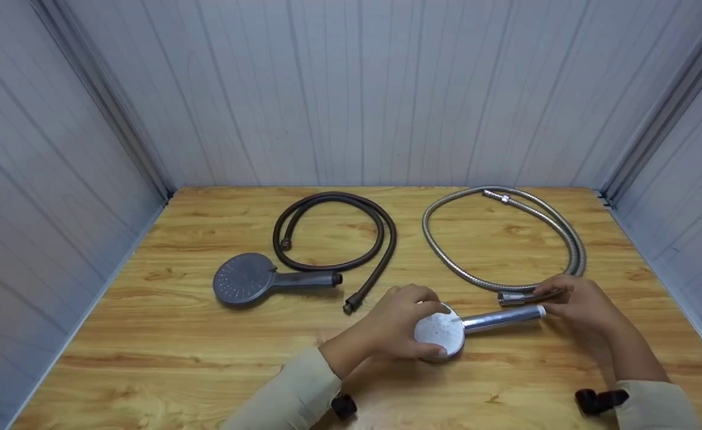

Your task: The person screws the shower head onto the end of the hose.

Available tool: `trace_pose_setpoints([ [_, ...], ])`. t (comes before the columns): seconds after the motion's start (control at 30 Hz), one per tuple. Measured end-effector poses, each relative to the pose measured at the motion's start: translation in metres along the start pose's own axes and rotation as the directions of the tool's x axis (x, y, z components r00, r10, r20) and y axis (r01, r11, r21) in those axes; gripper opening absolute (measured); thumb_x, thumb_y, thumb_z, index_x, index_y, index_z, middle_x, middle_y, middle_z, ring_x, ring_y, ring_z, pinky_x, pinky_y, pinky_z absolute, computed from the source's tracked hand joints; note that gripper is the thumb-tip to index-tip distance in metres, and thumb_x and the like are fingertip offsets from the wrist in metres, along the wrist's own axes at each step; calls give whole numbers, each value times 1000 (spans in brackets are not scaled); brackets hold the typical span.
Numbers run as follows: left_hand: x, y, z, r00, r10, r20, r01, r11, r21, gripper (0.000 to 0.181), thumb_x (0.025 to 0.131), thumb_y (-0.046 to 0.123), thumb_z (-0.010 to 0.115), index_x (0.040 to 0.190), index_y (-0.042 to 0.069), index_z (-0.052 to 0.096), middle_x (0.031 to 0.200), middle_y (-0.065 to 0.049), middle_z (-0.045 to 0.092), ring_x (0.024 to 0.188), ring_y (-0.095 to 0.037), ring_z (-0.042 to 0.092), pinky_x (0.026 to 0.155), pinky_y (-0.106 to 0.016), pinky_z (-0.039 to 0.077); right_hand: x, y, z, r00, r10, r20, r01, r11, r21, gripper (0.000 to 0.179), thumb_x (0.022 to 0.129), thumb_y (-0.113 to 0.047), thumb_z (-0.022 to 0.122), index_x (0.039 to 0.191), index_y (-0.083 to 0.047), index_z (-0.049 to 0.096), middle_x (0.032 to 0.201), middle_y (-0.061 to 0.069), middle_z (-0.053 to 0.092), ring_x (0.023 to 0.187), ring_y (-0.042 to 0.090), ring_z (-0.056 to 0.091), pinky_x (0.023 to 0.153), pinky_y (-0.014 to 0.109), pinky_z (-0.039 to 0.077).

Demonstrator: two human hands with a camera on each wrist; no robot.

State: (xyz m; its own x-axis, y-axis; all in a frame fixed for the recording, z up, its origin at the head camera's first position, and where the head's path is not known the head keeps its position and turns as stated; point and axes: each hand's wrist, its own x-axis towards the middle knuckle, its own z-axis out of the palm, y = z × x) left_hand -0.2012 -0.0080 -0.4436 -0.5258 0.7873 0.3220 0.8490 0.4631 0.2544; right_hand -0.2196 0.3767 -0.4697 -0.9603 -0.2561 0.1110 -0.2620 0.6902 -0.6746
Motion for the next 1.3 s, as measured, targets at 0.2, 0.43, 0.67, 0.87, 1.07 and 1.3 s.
trace_pose_setpoints([
  [0.2, 7, 2, 7, 1000, -7, 28, 8, 999, -41, 57, 81, 57, 69, 126, 22, 64, 121, 4, 57, 110, -10, 50, 88, -32, 40, 1, 2, 2, 999, -32, -13, 31, 999, -31, 22, 79, 7, 74, 97, -6, 74, 101, 9, 66, 90, 25, 64, 71, 24, 54],
  [0.43, 14, 3, 17, 999, 13, 35, -12, 1000, -24, 57, 81, 61, 67, 125, 24, 64, 118, 5, 58, 105, -9, 50, 84, -29, 40, 2, 3, 4, 998, -63, -27, 62, 996, -57, 24, 77, 8, 76, 95, -8, 75, 98, 6, 66, 89, 21, 64, 74, 25, 54],
  [0.67, 21, 5, 23, 997, -4, 75, 5, 1000, -5, 59, 82, 62, 66, 127, 25, 63, 120, 4, 57, 108, -10, 50, 86, -30, 41, 3, 3, 4, 998, -54, -26, 52, 996, -76, 24, 77, 8, 75, 96, -8, 75, 100, 7, 67, 91, 24, 64, 75, 28, 54],
  [0.87, 26, 5, 26, 993, -28, 115, 31, 999, -25, 59, 81, 60, 68, 129, 25, 62, 123, 4, 57, 110, -11, 49, 87, -30, 40, 2, 2, 4, 999, -36, -10, 35, 996, -81, 25, 78, 8, 75, 96, -8, 75, 101, 8, 67, 94, 28, 64, 76, 29, 54],
  [1.07, 29, 4, 29, 994, -31, 102, 35, 999, -41, 56, 79, 51, 74, 127, 25, 63, 122, 4, 57, 109, -10, 49, 88, -28, 39, 2, 2, 3, 999, -43, -3, 43, 995, -90, 25, 78, 7, 75, 97, -9, 75, 103, 9, 68, 94, 30, 64, 75, 29, 54],
  [1.3, 31, 5, 32, 997, -14, 75, 17, 999, -36, 54, 77, 47, 75, 125, 24, 64, 120, 4, 57, 107, -10, 49, 87, -27, 38, 3, 1, 2, 999, -35, 13, 36, 995, -89, 24, 80, 5, 74, 98, -11, 75, 107, 11, 68, 95, 30, 64, 74, 25, 53],
])
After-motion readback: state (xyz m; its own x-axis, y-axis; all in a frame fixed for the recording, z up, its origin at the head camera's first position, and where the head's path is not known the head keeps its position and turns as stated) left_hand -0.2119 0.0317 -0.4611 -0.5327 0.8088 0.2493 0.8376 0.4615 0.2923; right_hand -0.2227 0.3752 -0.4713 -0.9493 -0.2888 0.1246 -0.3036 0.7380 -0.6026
